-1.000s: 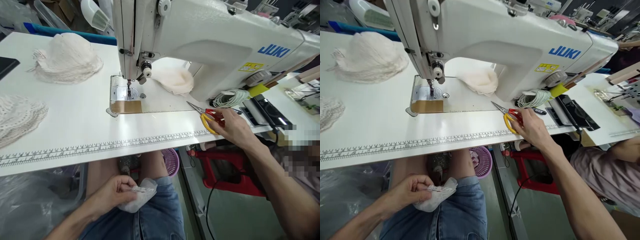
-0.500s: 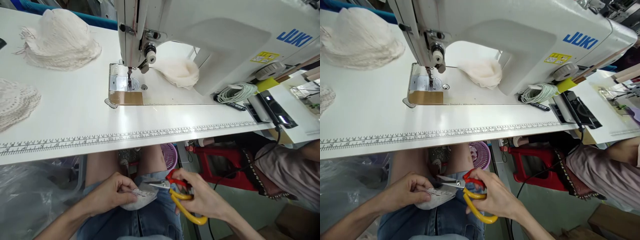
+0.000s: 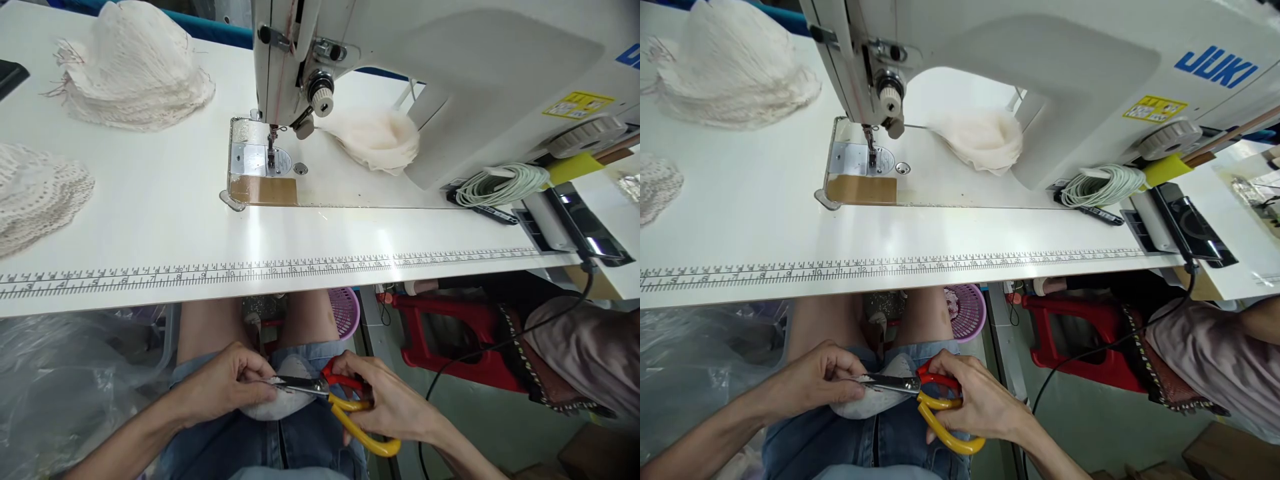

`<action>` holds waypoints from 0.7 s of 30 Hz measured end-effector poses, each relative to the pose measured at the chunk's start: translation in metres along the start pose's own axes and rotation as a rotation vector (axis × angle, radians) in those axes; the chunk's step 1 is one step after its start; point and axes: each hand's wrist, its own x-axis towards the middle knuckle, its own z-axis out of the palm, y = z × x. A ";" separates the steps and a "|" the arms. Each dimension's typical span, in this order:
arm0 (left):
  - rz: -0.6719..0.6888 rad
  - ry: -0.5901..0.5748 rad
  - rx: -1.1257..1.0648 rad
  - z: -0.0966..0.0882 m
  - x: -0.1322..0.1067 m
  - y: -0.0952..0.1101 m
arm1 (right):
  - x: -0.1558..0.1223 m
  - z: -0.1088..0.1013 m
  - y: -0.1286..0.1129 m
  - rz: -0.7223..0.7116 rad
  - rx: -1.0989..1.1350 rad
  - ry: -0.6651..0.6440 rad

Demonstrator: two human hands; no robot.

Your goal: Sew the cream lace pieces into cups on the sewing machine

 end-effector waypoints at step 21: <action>-0.020 0.044 0.032 0.003 -0.004 0.006 | 0.003 -0.001 0.004 -0.131 -0.059 -0.015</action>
